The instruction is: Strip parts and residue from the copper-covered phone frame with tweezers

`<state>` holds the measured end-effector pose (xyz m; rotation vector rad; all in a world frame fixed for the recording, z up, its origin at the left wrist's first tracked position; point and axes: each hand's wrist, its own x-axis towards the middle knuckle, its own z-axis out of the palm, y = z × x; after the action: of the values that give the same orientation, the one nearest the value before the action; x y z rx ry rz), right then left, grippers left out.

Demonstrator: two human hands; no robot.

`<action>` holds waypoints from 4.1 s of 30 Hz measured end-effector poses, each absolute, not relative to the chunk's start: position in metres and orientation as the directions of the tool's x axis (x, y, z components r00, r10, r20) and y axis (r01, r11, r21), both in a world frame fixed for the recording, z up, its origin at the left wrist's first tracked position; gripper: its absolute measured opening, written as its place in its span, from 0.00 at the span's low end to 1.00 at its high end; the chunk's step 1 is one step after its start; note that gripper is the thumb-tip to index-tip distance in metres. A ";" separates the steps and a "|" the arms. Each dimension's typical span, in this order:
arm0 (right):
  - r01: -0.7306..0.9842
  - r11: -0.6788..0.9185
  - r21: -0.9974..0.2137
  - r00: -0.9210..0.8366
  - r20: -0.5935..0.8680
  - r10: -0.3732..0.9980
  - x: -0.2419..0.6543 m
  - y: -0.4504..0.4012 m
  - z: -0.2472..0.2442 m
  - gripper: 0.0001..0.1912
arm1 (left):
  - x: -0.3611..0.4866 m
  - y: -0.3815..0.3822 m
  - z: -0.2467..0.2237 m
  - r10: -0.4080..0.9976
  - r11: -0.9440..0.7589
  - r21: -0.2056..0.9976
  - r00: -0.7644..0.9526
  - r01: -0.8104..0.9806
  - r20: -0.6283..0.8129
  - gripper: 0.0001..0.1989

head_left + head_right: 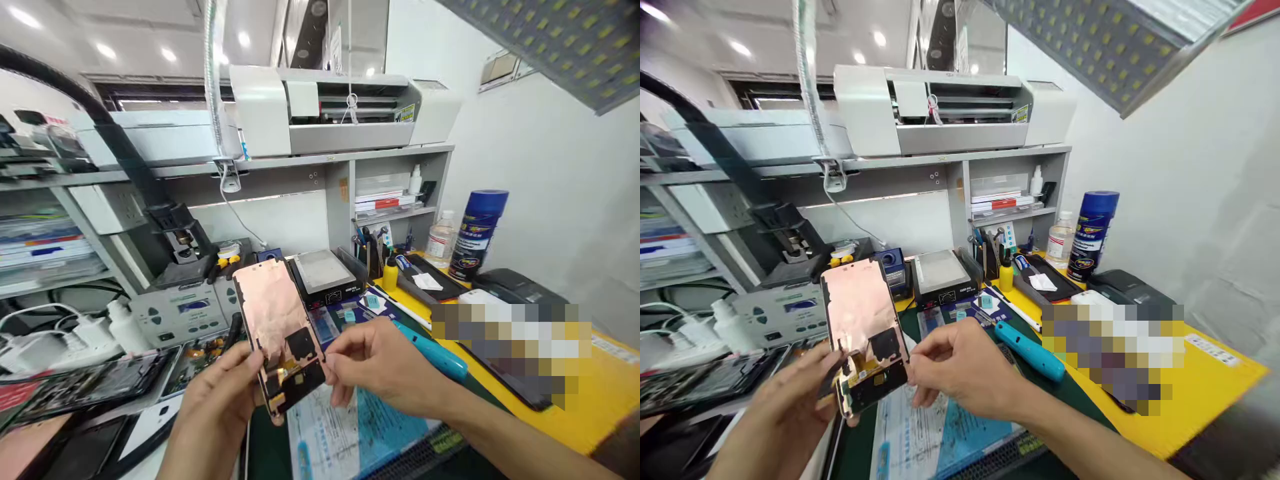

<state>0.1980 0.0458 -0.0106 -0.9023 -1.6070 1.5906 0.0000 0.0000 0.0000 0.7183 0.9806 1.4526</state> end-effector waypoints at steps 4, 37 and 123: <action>-0.045 0.060 -0.997 -0.511 0.075 0.856 0.197 0.046 -0.013 0.09 | 0.006 -0.010 -0.001 1.000 -0.009 0.914 -0.011 -0.407 0.005 0.14; 0.106 0.108 -0.989 -0.460 0.048 0.887 0.194 0.042 -0.020 0.05 | 0.022 -0.020 -0.016 0.981 -0.002 0.993 -0.193 0.120 0.026 0.18; -0.061 -0.304 -0.951 -0.672 -0.186 0.717 0.191 0.045 -0.022 0.02 | 0.018 -0.015 -0.012 0.995 0.020 0.999 0.098 0.038 -0.023 0.09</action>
<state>0.1914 0.0454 -0.0223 -0.8387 -1.4327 2.0189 0.0176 -0.0152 -0.0121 1.2655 1.1734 1.1030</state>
